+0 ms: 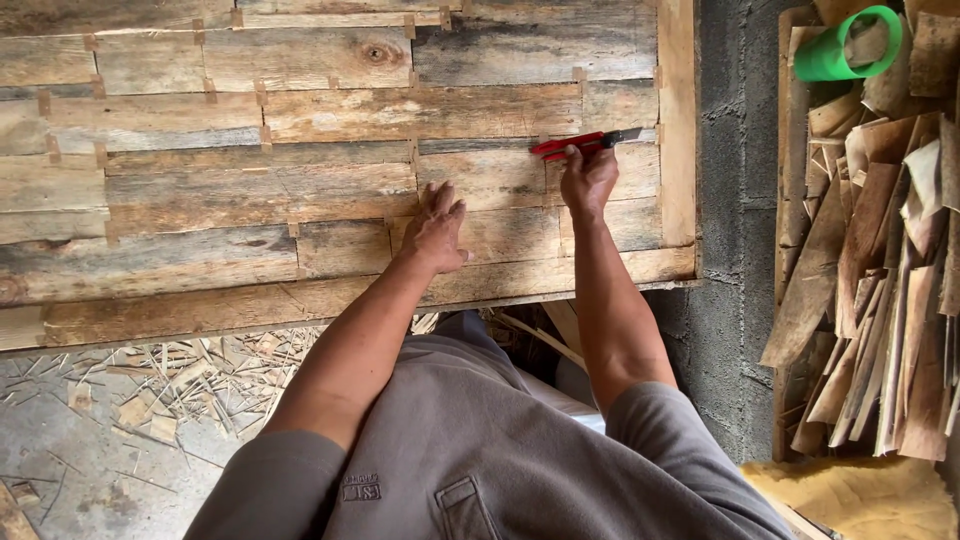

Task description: Trimming the edges of thin wood veneer strips on a decorative panel using a utility knife.

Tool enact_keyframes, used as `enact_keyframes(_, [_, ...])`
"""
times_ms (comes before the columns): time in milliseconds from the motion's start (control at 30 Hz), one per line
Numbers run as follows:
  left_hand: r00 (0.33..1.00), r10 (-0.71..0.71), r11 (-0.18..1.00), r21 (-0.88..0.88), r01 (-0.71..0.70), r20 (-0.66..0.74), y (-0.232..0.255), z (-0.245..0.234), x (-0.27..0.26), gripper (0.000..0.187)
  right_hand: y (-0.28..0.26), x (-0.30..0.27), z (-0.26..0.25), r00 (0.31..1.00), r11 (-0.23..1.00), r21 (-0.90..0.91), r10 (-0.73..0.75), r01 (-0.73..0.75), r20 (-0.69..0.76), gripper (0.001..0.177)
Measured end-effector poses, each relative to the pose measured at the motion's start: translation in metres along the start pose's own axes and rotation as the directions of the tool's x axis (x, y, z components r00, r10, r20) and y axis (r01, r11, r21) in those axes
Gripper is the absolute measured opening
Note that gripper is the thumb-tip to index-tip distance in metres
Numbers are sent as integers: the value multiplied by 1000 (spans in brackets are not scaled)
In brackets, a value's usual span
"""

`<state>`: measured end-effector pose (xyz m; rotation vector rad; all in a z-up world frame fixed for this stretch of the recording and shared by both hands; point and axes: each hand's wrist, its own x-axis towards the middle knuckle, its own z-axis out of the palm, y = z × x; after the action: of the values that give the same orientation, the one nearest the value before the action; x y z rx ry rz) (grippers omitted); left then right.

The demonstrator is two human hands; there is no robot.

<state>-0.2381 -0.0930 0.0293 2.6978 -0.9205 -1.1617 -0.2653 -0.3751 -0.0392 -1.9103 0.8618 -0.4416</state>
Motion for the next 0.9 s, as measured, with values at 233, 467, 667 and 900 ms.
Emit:
enact_keyframes(233, [1000, -6, 1000, -26, 6, 1, 2, -1, -2, 111, 4, 2, 0, 999, 999, -17, 45, -45, 3, 13])
enact_keyframes(467, [1000, -14, 999, -37, 15, 15, 3, -4, -3, 110, -1, -4, -6, 995, 996, 40, 84, -81, -57, 13])
enact_keyframes(667, [999, -34, 998, -57, 36, 40, 7, -10, -10, 109, 27, 15, -23, 998, 996, -85, -11, 16, 63, 5])
enact_keyframes(900, [998, -53, 996, -74, 55, 35, 8, -11, -9, 106, 12, 53, -48, 962, 877, 465, 218, -120, -163, 20])
